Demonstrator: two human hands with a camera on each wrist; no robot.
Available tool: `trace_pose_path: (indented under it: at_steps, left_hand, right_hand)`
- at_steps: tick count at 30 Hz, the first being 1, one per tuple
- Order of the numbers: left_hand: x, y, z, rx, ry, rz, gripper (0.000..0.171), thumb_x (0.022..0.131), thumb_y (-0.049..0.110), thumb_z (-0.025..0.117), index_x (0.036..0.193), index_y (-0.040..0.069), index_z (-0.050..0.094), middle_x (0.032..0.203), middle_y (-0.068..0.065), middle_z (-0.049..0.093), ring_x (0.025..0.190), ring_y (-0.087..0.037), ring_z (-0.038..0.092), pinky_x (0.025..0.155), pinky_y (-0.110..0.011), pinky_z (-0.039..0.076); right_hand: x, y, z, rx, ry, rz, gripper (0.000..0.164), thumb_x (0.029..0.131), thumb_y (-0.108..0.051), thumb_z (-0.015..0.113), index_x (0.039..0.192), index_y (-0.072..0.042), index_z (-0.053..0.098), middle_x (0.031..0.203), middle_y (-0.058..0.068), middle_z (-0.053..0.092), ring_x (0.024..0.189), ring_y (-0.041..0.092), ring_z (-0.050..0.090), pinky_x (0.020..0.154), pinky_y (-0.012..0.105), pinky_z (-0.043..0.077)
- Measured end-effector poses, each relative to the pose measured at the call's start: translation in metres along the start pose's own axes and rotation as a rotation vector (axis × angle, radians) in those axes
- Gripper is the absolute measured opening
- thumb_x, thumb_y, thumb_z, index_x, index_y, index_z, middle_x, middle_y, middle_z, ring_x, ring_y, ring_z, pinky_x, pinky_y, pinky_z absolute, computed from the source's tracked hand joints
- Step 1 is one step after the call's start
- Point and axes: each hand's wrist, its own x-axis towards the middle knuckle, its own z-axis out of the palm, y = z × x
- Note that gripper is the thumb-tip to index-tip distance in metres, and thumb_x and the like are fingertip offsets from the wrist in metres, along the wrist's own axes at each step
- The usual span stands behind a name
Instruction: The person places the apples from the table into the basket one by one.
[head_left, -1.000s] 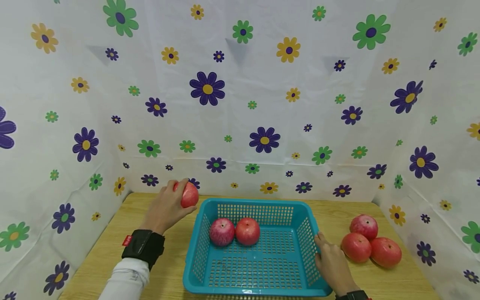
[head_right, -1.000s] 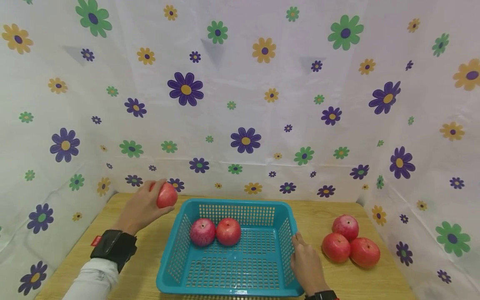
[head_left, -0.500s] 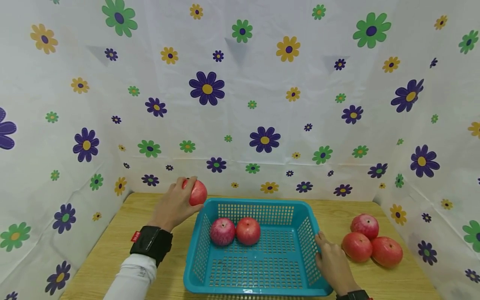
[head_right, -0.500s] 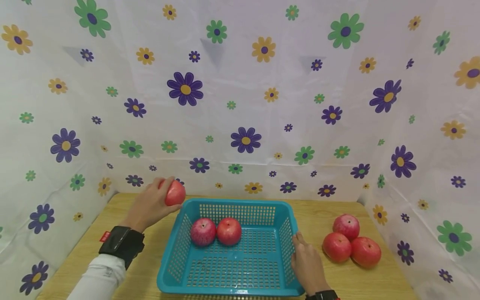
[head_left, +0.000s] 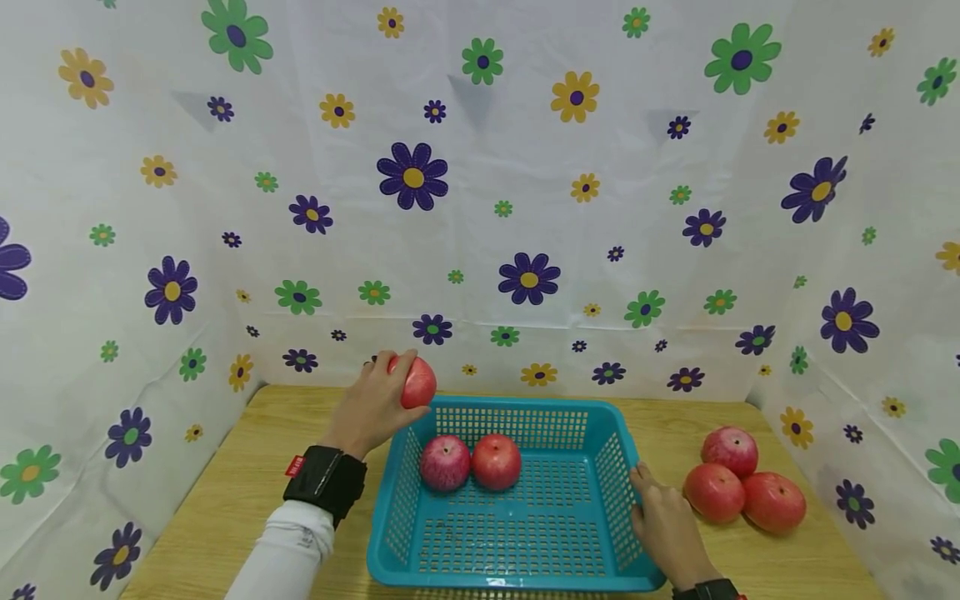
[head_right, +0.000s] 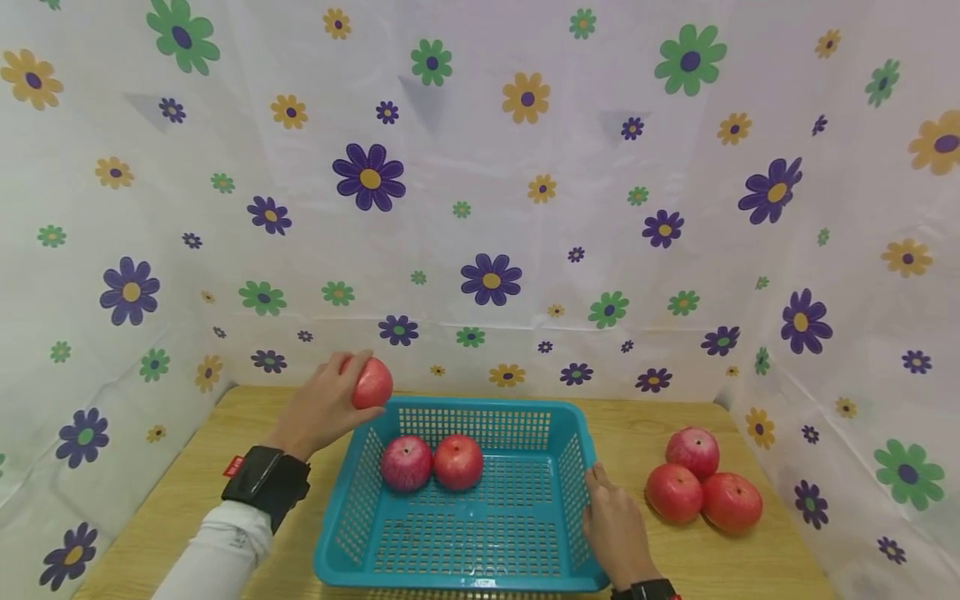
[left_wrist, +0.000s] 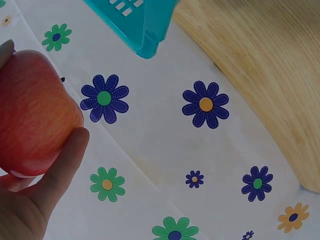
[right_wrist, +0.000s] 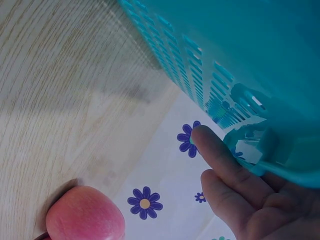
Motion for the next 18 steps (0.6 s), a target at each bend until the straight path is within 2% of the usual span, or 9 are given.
trace_pose_path:
  at_steps: [6,12,18]
  left_hand:
    - [0.004,0.007,0.0,-0.002,-0.012,0.002,0.077,0.079,0.029,0.087,0.142,-0.001,0.051,0.125,-0.028,0.054,0.106,-0.045,0.061,0.078,-0.054,0.06]
    - [0.007,0.015,0.004,-0.011,-0.012,0.016,0.08,0.078,0.028,0.088,0.143,-0.001,0.051,0.125,-0.027,0.054,0.105,-0.045,0.061,0.078,-0.054,0.06]
    - [0.01,0.025,0.007,-0.022,-0.027,0.006,0.08,0.079,0.028,0.088,0.144,0.0,0.051,0.128,-0.026,0.053,0.11,-0.044,0.06,0.079,-0.054,0.06]
  right_hand:
    - [0.0,0.0,0.0,-0.006,0.008,0.002,0.042,0.078,0.014,0.072,0.119,0.019,0.064,0.123,0.04,0.059,0.086,0.044,0.072,0.069,0.049,0.06]
    - [-0.001,-0.001,0.001,-0.008,0.003,0.0,0.042,0.078,0.014,0.072,0.119,0.019,0.064,0.123,0.04,0.059,0.092,0.047,0.071,0.077,0.054,0.058]
    - [-0.001,-0.002,0.001,-0.01,0.015,-0.003,0.043,0.077,0.014,0.072,0.119,0.019,0.064,0.123,0.04,0.059,0.087,0.044,0.072,0.073,0.052,0.06]
